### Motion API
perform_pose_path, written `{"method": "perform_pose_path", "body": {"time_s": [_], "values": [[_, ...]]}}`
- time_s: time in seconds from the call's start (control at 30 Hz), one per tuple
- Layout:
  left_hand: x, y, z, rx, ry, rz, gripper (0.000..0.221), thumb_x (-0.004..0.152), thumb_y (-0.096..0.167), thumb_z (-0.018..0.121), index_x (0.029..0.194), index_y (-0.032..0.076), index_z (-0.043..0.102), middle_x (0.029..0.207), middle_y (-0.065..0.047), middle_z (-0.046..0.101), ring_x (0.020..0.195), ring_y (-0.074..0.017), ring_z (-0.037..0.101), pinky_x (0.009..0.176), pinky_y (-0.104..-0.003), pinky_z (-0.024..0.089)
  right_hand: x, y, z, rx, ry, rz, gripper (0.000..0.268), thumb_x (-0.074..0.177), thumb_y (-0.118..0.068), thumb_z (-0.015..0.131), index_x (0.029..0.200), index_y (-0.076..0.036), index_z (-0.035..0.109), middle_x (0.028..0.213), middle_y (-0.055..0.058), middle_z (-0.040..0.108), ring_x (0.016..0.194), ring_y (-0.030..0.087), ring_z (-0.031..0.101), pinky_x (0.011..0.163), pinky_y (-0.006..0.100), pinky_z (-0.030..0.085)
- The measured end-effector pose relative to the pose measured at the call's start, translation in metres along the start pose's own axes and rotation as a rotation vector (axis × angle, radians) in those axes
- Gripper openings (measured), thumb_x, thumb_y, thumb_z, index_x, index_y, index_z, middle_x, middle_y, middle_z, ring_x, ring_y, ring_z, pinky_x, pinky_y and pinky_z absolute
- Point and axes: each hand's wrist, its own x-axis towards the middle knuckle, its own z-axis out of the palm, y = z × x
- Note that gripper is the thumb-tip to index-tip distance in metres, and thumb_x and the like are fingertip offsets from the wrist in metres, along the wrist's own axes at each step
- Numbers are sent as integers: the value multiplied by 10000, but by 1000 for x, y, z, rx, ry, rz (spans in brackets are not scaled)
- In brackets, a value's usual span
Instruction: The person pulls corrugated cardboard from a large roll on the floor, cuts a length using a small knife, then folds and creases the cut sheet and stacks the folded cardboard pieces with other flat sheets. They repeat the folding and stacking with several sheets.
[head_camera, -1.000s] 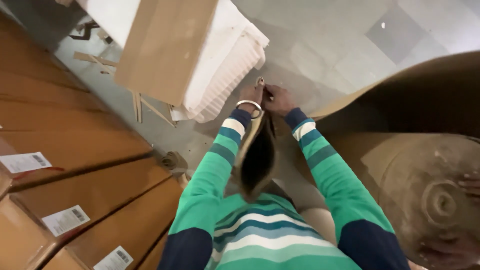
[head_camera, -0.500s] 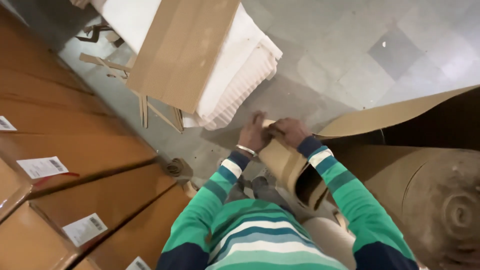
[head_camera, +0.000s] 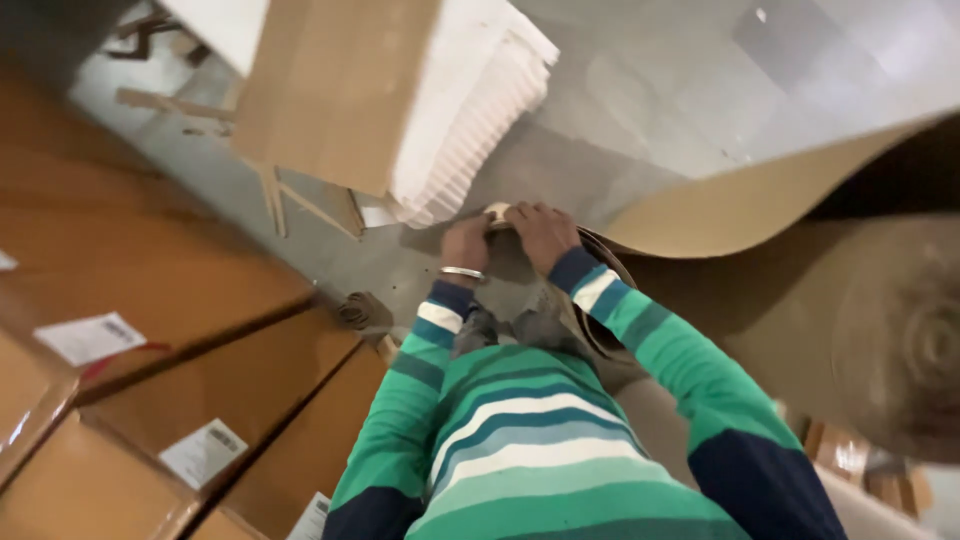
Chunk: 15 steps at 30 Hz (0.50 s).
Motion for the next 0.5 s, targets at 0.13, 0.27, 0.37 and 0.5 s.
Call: {"method": "perform_pose_path", "body": {"time_s": [0.13,0.27,0.37,0.5], "values": [[6,25,-45,-12,-92,-61,373,887,67,580,1172,183,792,952,-190,731,863,-409,705,780,-500,569,-11,21,4,-52,-86,29,399,763,-80,664,1155,-150,634,1130,52,682,1032,288,681,818,444,532],[6,27,-81,-38,-111,-8,259,806,131,717,1059,153,771,897,-184,726,826,-417,691,728,-508,556,-19,49,13,-78,12,27,272,863,-100,587,1119,-175,642,1090,39,692,990,275,682,833,444,532],[5,24,-110,42,-174,-24,204,819,125,715,1018,138,759,871,-177,719,816,-417,684,710,-521,541,-19,68,1,-88,-10,50,230,896,-113,580,1103,-190,643,1058,29,695,989,274,678,859,449,522],[-20,-21,-120,127,-201,12,155,828,170,720,975,148,761,865,-179,720,804,-414,686,719,-516,546,-13,88,-8,-161,-67,35,257,879,-144,631,1130,-197,647,1053,14,700,983,269,664,959,433,489]]}}
